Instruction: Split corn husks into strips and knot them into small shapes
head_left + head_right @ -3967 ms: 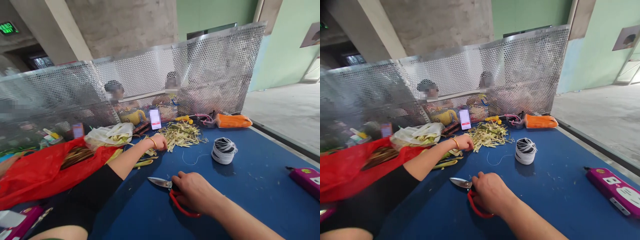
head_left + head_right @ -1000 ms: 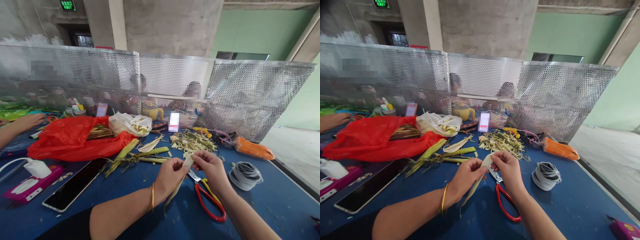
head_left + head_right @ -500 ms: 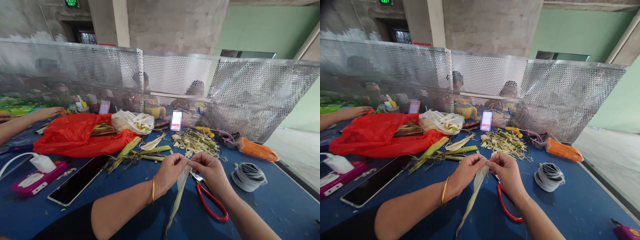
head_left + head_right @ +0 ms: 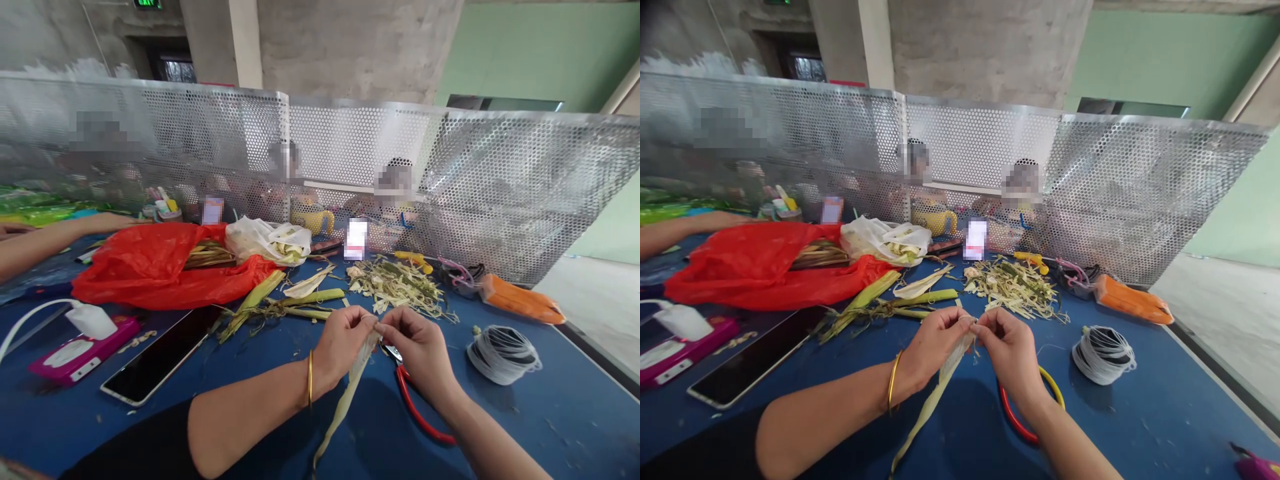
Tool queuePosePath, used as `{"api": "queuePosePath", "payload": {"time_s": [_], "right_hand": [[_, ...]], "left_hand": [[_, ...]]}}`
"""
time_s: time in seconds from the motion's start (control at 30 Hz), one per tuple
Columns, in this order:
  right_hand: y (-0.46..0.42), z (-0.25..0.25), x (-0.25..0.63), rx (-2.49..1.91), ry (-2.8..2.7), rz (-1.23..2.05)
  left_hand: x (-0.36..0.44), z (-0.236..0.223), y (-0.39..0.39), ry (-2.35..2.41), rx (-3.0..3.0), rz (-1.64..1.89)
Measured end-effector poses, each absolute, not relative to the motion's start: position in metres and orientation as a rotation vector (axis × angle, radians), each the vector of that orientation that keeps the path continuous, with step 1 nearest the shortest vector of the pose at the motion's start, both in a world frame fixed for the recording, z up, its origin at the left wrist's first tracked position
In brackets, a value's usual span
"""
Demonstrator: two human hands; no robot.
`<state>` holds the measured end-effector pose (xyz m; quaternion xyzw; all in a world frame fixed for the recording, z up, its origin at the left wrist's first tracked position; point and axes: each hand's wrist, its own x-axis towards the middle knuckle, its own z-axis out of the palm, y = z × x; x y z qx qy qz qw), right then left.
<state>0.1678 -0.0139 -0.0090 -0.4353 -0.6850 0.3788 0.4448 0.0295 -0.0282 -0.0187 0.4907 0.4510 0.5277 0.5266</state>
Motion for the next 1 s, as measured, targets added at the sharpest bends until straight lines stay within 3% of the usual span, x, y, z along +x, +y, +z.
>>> {"api": "queuePosePath", "payload": {"time_s": [0.13, 0.43, 0.67, 0.87, 1.0], "right_hand": [[-0.016, -0.011, 0.168, -1.098, -1.808, 0.665], [-0.021, -0.011, 0.168, -0.953, -1.881, 0.494], [-0.031, 0.010, 0.173, -0.774, -1.986, 1.069], [-0.045, 0.025, 0.200, -0.668, -2.154, 1.990], [-0.060, 0.015, 0.225, -0.584, -2.066, 1.779]], "left_hand": [[0.031, -0.018, -0.028, 1.069, 1.118, 1.264], [0.020, -0.025, -0.016, 1.247, 1.411, 1.335], [0.003, -0.025, 0.001, 1.420, 1.528, 1.484], [-0.014, -0.030, 0.020, 1.571, 1.499, 1.556], [-0.026, -0.031, 0.029, 1.670, 1.442, 1.579]]}}
